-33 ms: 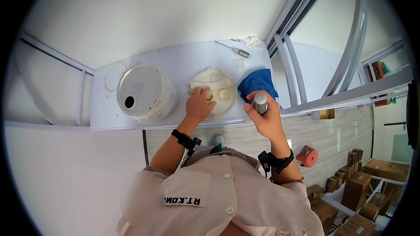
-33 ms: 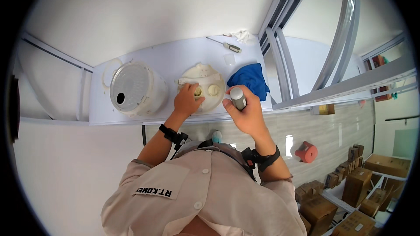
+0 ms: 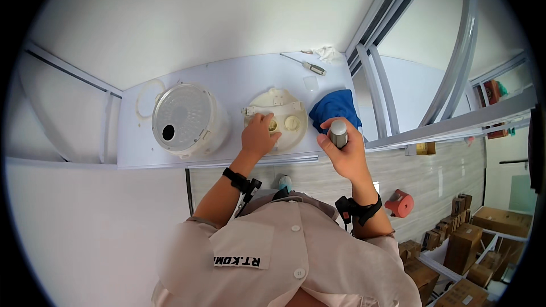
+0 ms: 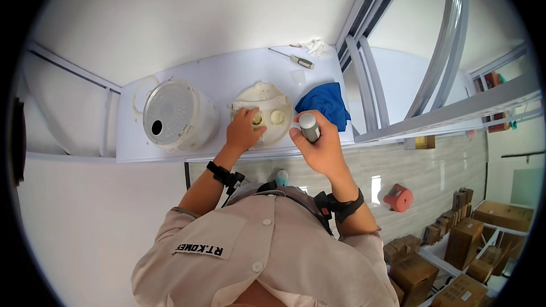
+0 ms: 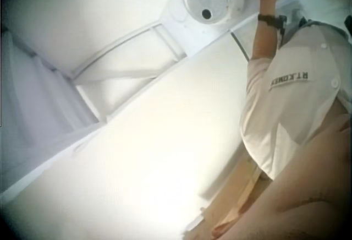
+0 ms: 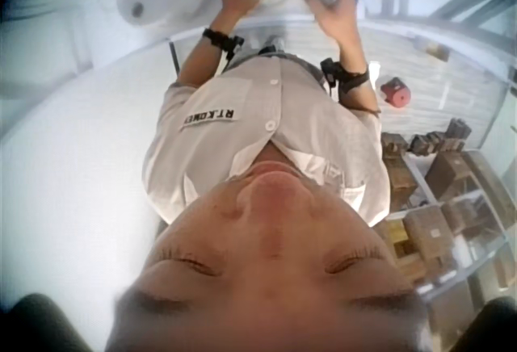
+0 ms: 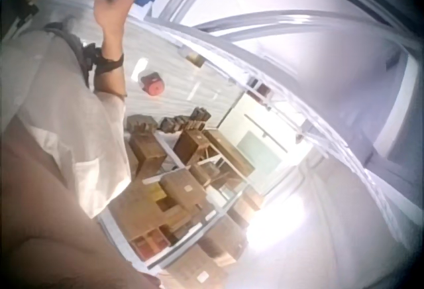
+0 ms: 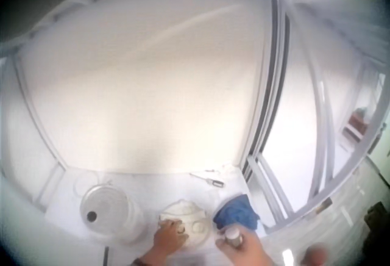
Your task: The person uses a screwdriver to fasten screws into a white plastic light fixture base and then attaches a circular cover. The person also handles a small cylindrical component and secures it to the fixture.
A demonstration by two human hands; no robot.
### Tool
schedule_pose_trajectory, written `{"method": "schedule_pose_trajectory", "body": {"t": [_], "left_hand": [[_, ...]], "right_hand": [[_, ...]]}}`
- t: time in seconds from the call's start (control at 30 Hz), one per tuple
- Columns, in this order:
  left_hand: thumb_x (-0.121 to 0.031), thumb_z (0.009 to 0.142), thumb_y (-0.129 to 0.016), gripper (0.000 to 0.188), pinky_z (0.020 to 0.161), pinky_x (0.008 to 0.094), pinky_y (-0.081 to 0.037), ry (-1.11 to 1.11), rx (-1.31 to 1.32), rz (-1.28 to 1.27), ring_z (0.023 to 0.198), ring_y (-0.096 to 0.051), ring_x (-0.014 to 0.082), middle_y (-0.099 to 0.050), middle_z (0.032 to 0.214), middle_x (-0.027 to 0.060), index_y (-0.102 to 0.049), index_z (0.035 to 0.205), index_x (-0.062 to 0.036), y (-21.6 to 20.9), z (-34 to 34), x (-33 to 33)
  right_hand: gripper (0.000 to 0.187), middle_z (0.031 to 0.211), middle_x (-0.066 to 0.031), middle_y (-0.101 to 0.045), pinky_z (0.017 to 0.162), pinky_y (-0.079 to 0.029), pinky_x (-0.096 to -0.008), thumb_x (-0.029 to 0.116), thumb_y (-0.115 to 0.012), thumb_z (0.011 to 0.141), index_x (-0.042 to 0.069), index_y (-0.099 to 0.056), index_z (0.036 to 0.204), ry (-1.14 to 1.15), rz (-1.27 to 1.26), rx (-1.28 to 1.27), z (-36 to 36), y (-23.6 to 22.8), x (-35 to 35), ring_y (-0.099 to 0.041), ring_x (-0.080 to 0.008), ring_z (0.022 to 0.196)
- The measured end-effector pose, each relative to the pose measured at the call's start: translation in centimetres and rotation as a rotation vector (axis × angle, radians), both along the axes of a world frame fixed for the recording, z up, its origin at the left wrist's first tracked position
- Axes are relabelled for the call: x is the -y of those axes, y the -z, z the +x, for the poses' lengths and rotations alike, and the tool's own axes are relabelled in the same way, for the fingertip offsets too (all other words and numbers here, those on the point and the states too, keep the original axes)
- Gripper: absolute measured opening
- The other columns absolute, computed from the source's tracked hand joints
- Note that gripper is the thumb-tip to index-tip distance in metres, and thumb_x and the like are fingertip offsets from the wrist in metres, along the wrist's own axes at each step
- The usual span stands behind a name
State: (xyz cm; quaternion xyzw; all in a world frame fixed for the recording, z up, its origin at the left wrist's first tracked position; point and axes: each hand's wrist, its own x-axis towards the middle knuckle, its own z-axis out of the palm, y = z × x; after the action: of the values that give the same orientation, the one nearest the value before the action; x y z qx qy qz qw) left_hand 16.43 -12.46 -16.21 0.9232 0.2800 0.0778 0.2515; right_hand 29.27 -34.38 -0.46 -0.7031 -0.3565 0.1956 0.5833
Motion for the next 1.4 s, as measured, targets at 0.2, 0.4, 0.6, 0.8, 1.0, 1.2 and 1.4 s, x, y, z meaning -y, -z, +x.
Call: {"method": "schedule_pose_trajectory", "body": {"t": [0.2,0.4,0.6,0.8,1.0,1.2,1.4], "left_hand": [[-0.029,0.087,-0.078,0.050,0.091,0.0461,-0.057,0.020,0.092,-0.062,0.115,-0.063,0.0328,-0.060,0.122,0.0107,-0.065,0.129,-0.0067,0.1,0.1,-0.5],[-0.028,0.089,-0.075,0.049,0.093,0.0452,-0.056,-0.036,0.140,-0.226,0.110,-0.067,0.0360,-0.065,0.122,0.0186,-0.063,0.130,-0.0034,0.4,0.3,-1.0],[-0.027,0.089,-0.079,0.051,0.084,0.0349,-0.057,-0.198,0.216,-0.683,0.092,-0.070,0.0224,-0.070,0.117,0.0121,-0.065,0.133,-0.0041,0.3,0.5,-1.2],[-0.028,0.085,-0.077,0.053,0.098,0.0420,-0.056,-0.077,0.124,-0.266,0.118,-0.066,0.0336,-0.066,0.129,0.0160,-0.067,0.132,-0.0062,1.2,-0.2,-1.2],[-0.028,0.084,-0.079,0.052,0.097,0.0445,-0.057,-0.030,0.006,-0.119,0.119,-0.064,0.0323,-0.063,0.127,0.0088,-0.067,0.131,-0.0113,0.0,-0.3,-0.7],[-0.035,0.085,-0.079,0.053,0.091,0.0444,-0.059,-0.025,-0.033,-0.026,0.111,-0.069,0.0303,-0.065,0.126,0.0064,-0.067,0.132,-0.0122,-0.6,-0.4,-0.7],[-0.046,0.088,-0.076,0.058,0.087,0.0443,-0.060,-0.034,-0.140,0.007,0.108,-0.072,0.0280,-0.065,0.133,0.0047,-0.067,0.134,-0.0127,-1.2,-0.2,-0.8]], "right_hand": [[0.020,0.082,-0.0022,-0.063,0.070,-0.048,-0.0286,0.011,-0.079,0.093,0.004,-0.067,0.106,-0.027,-0.018,-0.015,0.5,0.3,-0.9,-0.054,-0.0110,0.076],[0.020,0.082,-0.0028,-0.065,0.070,-0.048,-0.0288,0.012,-0.080,0.093,0.004,-0.067,0.106,-0.036,0.010,0.015,1.1,0.8,-1.8,-0.055,-0.0108,0.076],[0.021,0.084,-0.0033,-0.066,0.072,-0.049,-0.0288,0.013,-0.080,0.093,0.003,-0.068,0.106,-0.043,0.005,0.004,1.3,1.2,-2.4,-0.056,-0.0108,0.077],[0.022,0.086,-0.0044,-0.068,0.072,-0.050,-0.0293,0.015,-0.081,0.093,0.003,-0.068,0.107,-0.057,-0.016,0.014,1.6,1.5,-2.9,-0.058,-0.0116,0.078],[0.019,0.085,0.0007,-0.062,0.071,-0.047,-0.0275,0.013,-0.080,0.093,0.006,-0.066,0.103,-0.073,-0.041,0.012,1.8,1.6,-3.0,-0.054,-0.0097,0.078],[0.024,0.084,-0.0050,-0.068,0.071,-0.050,-0.0300,0.018,-0.081,0.093,0.002,-0.069,0.107,-0.074,-0.052,0.024,1.9,1.6,-3.0,-0.058,-0.0121,0.077],[0.020,0.088,-0.0005,-0.064,0.073,-0.049,-0.0280,0.014,-0.081,0.093,0.005,-0.067,0.105,-0.090,-0.057,-0.019,1.8,1.6,-3.2,-0.055,-0.0100,0.079]]}}
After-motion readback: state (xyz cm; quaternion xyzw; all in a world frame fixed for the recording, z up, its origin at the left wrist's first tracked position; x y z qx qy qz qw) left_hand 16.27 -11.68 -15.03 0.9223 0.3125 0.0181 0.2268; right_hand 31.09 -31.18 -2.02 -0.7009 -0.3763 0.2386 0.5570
